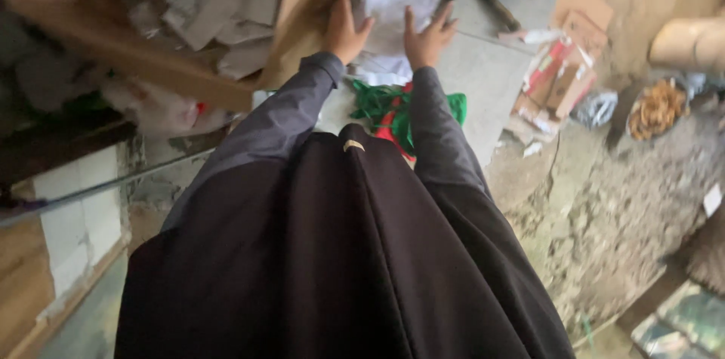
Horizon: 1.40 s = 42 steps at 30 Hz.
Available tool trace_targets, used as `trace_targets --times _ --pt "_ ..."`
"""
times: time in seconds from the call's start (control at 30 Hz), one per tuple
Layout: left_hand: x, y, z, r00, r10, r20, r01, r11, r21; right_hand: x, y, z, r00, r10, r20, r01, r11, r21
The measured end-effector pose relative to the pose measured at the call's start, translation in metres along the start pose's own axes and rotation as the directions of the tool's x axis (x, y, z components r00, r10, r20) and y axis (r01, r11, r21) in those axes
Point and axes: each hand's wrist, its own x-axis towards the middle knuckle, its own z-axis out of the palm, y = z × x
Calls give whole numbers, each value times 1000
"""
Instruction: Sort various papers, plastic bags, and cardboard boxes from a larger box.
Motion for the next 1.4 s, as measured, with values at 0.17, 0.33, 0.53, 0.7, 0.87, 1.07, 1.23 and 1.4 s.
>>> trace_targets --times 0.17,0.33,0.53,0.7,0.87,1.07,1.23,1.4 --pt "12 35 -98 1000 -2 6 4 969 -247 -16 -98 -46 915 -349 -204 366 929 50" --pt "18 -2 -180 990 -85 -116 42 941 -335 -40 -184 -19 825 -504 -255 565 729 387" --pt "-7 -96 -253 877 0 -480 23 999 42 -91 -269 26 622 -775 108 656 591 469" --pt "-11 -149 -253 771 -633 -67 637 767 73 -82 -264 134 414 -885 215 798 466 382" --pt "-9 -186 -236 797 -602 -51 603 789 118 -66 -257 171 400 -781 479 803 551 227" --pt "-12 -172 -246 834 -552 -6 552 834 4 -71 -258 138 462 -703 541 706 660 255" --pt "-7 -132 -277 891 -329 -314 278 940 -196 -82 -271 93 519 -759 393 546 648 531" --pt "1 -79 -284 900 -288 -328 143 905 -402 -112 -301 25 785 -612 94 410 628 661"
